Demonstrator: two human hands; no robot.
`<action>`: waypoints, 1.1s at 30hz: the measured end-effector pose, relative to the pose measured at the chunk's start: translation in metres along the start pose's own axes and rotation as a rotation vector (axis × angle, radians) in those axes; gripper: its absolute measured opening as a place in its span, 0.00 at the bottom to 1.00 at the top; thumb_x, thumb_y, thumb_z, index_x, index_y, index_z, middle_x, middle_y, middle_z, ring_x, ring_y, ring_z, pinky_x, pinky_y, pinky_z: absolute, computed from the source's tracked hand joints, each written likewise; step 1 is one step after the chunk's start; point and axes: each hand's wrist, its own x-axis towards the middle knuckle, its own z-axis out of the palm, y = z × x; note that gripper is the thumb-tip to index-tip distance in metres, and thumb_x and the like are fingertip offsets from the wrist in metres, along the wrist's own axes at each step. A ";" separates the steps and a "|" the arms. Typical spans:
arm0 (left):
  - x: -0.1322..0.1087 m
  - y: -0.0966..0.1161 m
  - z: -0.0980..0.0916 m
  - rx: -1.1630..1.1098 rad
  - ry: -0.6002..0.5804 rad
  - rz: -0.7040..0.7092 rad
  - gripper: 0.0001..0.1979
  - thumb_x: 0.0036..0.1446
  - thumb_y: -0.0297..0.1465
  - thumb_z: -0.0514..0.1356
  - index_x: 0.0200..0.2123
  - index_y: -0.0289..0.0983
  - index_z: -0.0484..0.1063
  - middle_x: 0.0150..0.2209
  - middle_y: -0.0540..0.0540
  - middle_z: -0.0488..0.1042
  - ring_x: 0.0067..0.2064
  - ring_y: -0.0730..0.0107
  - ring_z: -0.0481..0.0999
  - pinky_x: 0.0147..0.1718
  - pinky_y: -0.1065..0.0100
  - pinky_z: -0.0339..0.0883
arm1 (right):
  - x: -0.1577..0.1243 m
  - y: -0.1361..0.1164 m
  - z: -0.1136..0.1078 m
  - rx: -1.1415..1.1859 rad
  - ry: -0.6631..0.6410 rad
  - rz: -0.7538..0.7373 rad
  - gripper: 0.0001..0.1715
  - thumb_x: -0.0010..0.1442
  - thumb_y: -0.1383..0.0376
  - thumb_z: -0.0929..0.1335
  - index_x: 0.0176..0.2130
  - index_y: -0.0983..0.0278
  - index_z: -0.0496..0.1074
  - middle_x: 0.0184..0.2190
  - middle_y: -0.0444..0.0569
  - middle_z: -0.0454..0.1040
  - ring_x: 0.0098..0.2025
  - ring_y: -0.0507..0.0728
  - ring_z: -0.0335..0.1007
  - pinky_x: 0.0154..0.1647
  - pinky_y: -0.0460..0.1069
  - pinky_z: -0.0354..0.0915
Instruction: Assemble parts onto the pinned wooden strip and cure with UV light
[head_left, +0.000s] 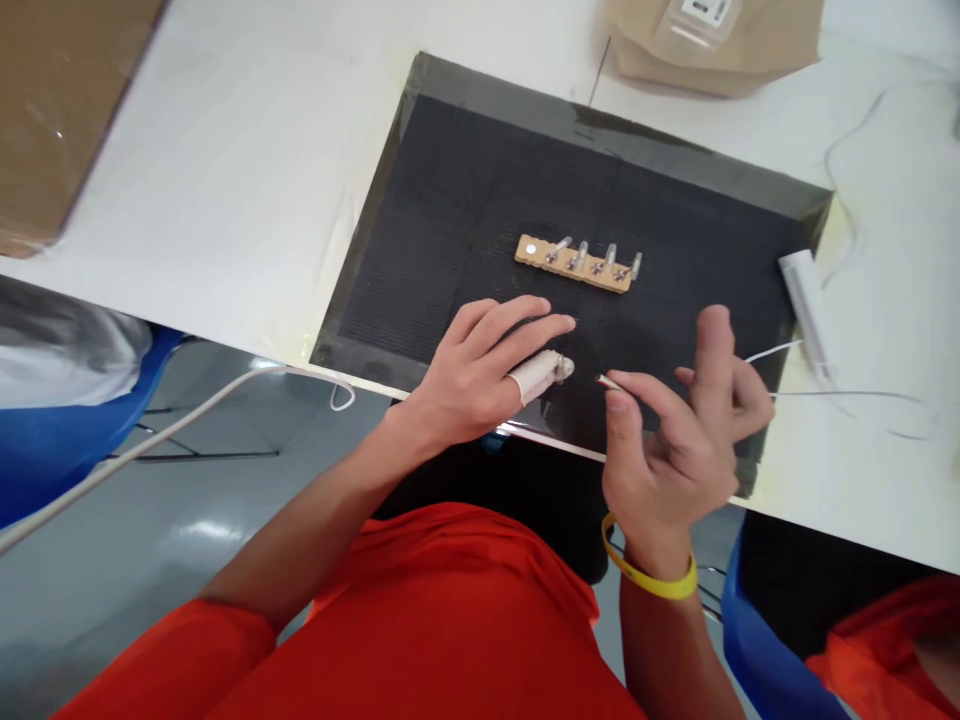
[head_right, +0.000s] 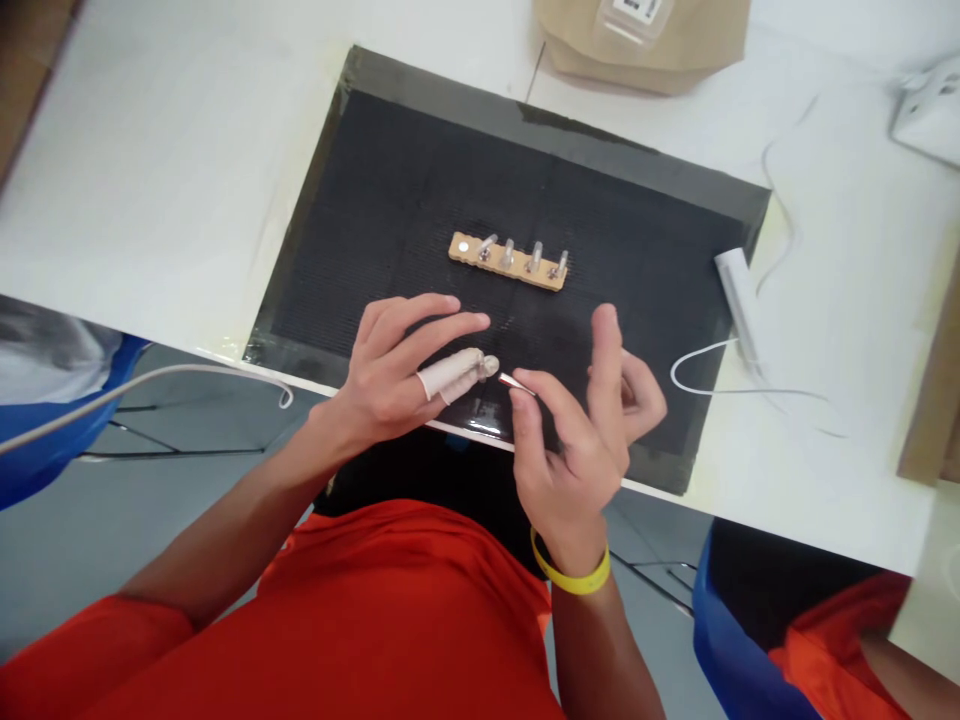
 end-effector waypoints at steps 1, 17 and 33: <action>0.000 0.000 0.000 0.004 -0.001 0.000 0.06 0.70 0.33 0.63 0.39 0.39 0.79 0.53 0.46 0.84 0.58 0.60 0.79 0.54 0.58 0.69 | 0.002 0.001 0.000 -0.002 -0.018 -0.021 0.09 0.66 0.69 0.72 0.44 0.58 0.82 0.74 0.52 0.62 0.64 0.70 0.65 0.57 0.68 0.68; 0.003 -0.001 -0.001 0.006 0.023 0.023 0.07 0.69 0.33 0.64 0.37 0.40 0.78 0.52 0.48 0.84 0.57 0.62 0.79 0.52 0.59 0.70 | 0.011 0.023 -0.006 -0.087 0.011 -0.197 0.13 0.65 0.68 0.73 0.48 0.57 0.81 0.74 0.48 0.62 0.62 0.68 0.64 0.51 0.62 0.69; -0.001 0.001 -0.001 0.042 -0.041 -0.037 0.04 0.70 0.34 0.62 0.40 0.44 0.75 0.58 0.52 0.80 0.60 0.60 0.79 0.55 0.55 0.73 | 0.030 0.023 -0.008 -0.062 -0.119 -0.336 0.17 0.63 0.69 0.74 0.52 0.57 0.80 0.78 0.42 0.53 0.67 0.68 0.61 0.58 0.62 0.68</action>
